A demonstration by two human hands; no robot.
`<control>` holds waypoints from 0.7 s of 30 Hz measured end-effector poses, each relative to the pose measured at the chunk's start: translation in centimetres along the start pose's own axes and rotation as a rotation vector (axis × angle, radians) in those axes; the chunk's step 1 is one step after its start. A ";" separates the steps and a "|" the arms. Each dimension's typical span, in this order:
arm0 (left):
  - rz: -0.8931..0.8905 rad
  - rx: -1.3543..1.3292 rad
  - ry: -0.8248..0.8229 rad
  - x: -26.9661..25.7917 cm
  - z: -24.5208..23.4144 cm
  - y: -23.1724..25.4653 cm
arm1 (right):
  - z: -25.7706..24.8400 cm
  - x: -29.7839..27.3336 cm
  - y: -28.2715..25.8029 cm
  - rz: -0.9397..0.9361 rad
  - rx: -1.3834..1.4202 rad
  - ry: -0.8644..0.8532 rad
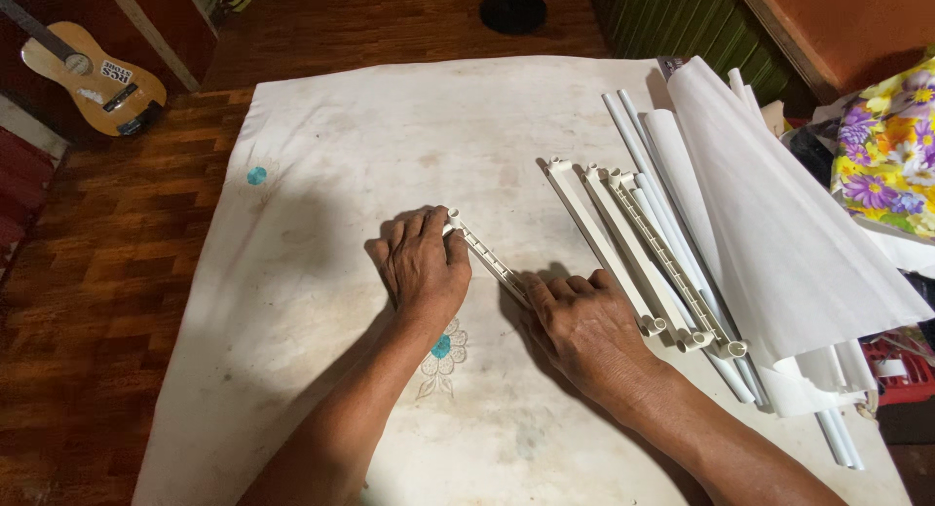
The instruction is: The person inserts white plastic rods into sleeves on white fabric panels laid on a table. They handle multiple panels one at a time, inserting rods along the edges and setting each completed panel aside.
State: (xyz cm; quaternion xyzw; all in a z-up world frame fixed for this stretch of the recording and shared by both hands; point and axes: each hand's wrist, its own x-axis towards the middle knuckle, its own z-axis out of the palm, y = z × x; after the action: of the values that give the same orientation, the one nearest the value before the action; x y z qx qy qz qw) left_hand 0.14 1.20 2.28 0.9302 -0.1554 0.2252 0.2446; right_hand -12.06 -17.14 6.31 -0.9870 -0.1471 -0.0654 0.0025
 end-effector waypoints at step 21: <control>0.108 0.084 -0.028 0.3 -0.4 0.5 | -0.7 -0.3 -0.5 -0.081 -0.030 0.025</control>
State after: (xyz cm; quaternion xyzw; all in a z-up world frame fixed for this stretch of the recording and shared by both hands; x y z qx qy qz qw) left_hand 0.02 0.91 2.90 0.9329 -0.1991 0.2316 0.1907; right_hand -12.53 -16.78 6.97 -0.9792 -0.1858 -0.0799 -0.0131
